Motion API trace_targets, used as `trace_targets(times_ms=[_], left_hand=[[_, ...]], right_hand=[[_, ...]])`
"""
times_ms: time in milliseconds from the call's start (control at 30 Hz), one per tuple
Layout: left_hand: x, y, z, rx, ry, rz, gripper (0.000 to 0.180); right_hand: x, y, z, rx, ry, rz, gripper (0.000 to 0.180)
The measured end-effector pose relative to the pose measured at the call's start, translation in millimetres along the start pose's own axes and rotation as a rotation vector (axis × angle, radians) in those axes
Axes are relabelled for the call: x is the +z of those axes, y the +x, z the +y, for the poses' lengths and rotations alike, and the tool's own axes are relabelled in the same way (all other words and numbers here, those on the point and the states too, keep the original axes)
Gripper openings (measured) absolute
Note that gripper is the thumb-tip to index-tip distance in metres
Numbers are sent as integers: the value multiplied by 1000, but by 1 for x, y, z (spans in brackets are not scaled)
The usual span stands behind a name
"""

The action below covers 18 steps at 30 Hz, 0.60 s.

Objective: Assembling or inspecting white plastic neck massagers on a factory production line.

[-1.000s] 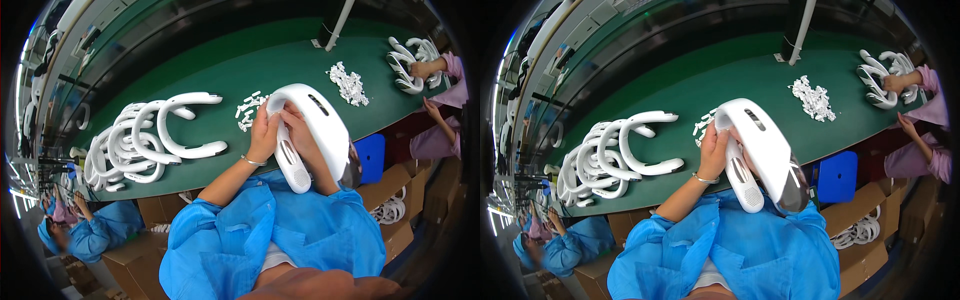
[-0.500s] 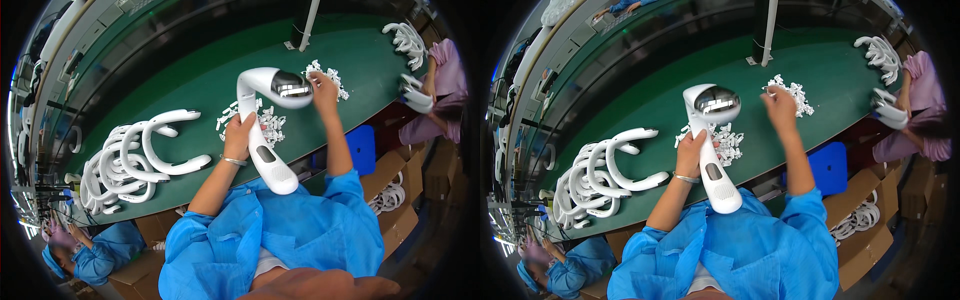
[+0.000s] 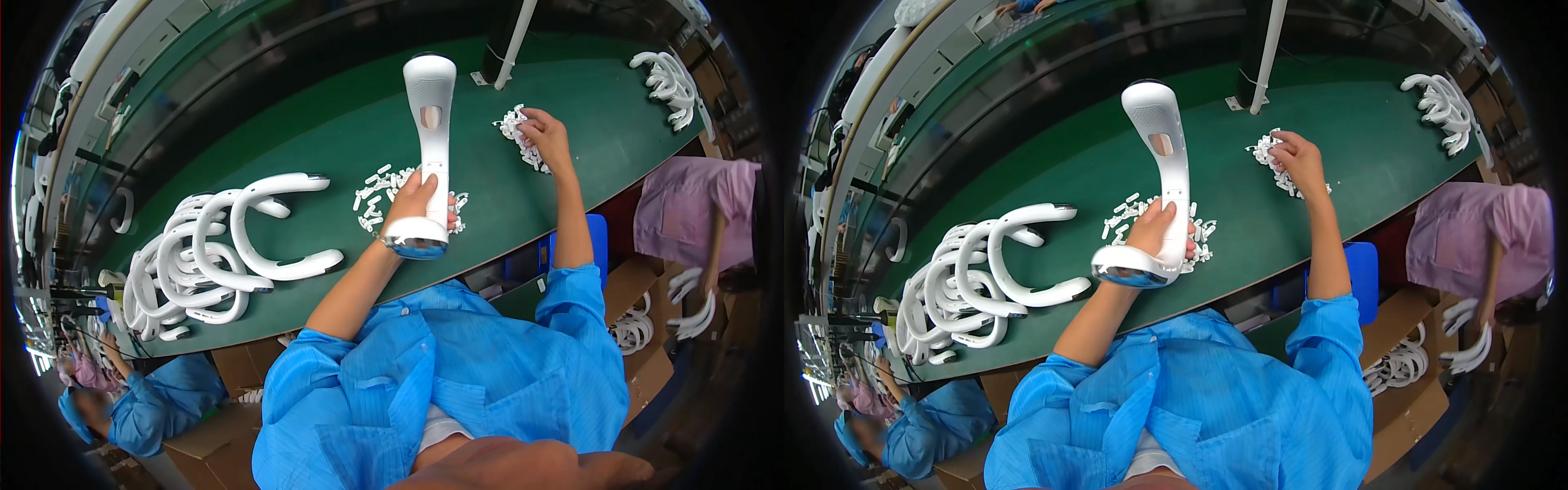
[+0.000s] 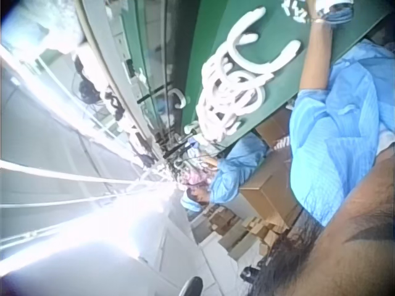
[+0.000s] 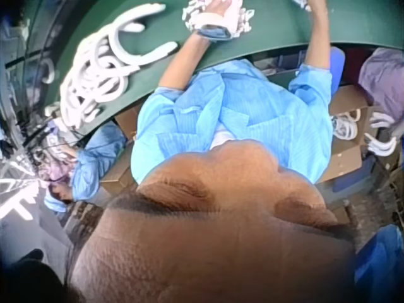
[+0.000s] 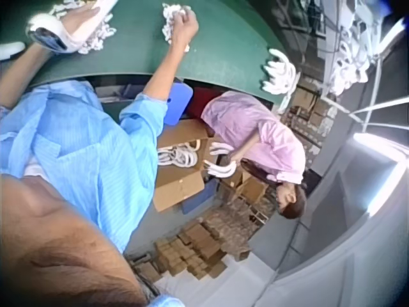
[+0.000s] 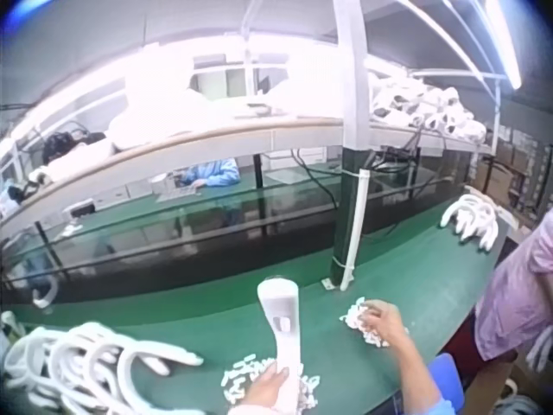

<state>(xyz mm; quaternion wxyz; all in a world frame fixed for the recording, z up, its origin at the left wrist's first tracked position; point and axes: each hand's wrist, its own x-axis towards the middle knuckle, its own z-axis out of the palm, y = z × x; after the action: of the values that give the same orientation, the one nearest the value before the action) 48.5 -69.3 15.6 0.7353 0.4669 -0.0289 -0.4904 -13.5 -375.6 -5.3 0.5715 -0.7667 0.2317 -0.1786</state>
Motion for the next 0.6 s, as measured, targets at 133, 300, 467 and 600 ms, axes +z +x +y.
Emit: trace_targets(times_ms=[133,300,467,600], left_hand=[[-2,18,-17,71,-55,14,28],[7,11,-6,171,-12,-44,39],[15,2,-12,238,-54,-28,38],[15,-5,-11,280,-69,-37,38]], right_hand=[[33,-31,-28,18,316,-41,20],[80,-77,-63,-38,445,-91,14],[119,-103,-70,-488,-31,120,14],[130,-111,-74,-629,-108,164,17]])
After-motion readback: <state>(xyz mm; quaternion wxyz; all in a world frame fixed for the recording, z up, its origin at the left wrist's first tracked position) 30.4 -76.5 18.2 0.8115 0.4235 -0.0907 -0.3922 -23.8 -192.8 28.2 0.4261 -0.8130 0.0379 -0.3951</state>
